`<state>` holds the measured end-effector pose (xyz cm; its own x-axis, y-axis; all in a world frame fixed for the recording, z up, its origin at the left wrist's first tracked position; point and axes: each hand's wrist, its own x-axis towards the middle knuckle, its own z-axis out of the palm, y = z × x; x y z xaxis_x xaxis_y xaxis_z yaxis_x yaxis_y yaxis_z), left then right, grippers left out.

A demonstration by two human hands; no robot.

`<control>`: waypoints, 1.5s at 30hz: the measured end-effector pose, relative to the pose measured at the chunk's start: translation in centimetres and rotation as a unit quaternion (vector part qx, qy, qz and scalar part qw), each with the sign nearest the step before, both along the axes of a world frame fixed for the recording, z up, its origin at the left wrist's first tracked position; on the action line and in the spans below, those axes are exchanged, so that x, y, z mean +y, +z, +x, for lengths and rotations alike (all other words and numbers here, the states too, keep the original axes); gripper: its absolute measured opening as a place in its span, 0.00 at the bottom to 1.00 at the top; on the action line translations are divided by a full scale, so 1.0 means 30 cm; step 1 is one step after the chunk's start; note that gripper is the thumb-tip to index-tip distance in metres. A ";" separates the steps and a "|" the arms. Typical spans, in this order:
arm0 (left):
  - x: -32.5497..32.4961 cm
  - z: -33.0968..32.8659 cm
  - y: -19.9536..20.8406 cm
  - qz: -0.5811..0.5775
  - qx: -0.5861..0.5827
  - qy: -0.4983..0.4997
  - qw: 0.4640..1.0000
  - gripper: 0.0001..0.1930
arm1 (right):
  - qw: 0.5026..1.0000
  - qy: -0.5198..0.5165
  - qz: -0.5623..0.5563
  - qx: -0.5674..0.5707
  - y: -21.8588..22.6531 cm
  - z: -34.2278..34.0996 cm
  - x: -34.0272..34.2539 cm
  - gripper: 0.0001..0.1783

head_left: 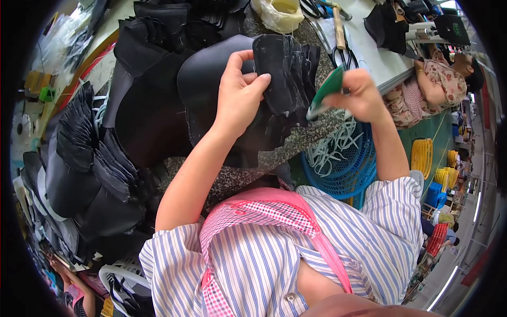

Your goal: Applying glue to black shoe upper components using a handheld brush and liquid adhesive.

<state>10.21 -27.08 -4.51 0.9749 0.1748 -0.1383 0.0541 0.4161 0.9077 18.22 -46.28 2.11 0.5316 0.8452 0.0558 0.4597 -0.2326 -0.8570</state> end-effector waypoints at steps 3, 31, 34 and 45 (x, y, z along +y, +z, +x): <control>-0.015 0.000 0.025 -0.038 -0.001 0.011 0.999 0.17 | 0.969 -0.172 0.174 -0.014 -0.026 0.016 0.039 0.06; 0.010 0.019 0.005 -0.040 0.053 -0.025 0.997 0.15 | 0.983 0.178 0.051 -0.014 0.039 0.227 0.161 0.06; 0.012 0.021 0.007 -0.019 0.045 -0.046 0.998 0.15 | 0.994 0.017 0.058 -0.096 -0.031 0.355 0.148 0.04; 0.059 -0.013 0.030 -0.054 0.047 0.061 0.996 0.12 | 0.913 -0.263 0.166 -0.266 -0.046 0.407 0.042 0.05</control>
<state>9.81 -25.32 -3.62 0.9290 0.2703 -0.2528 0.0801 0.5201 0.8503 30.43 -45.03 0.73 0.6820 0.3716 0.6299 0.7306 -0.3090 -0.6089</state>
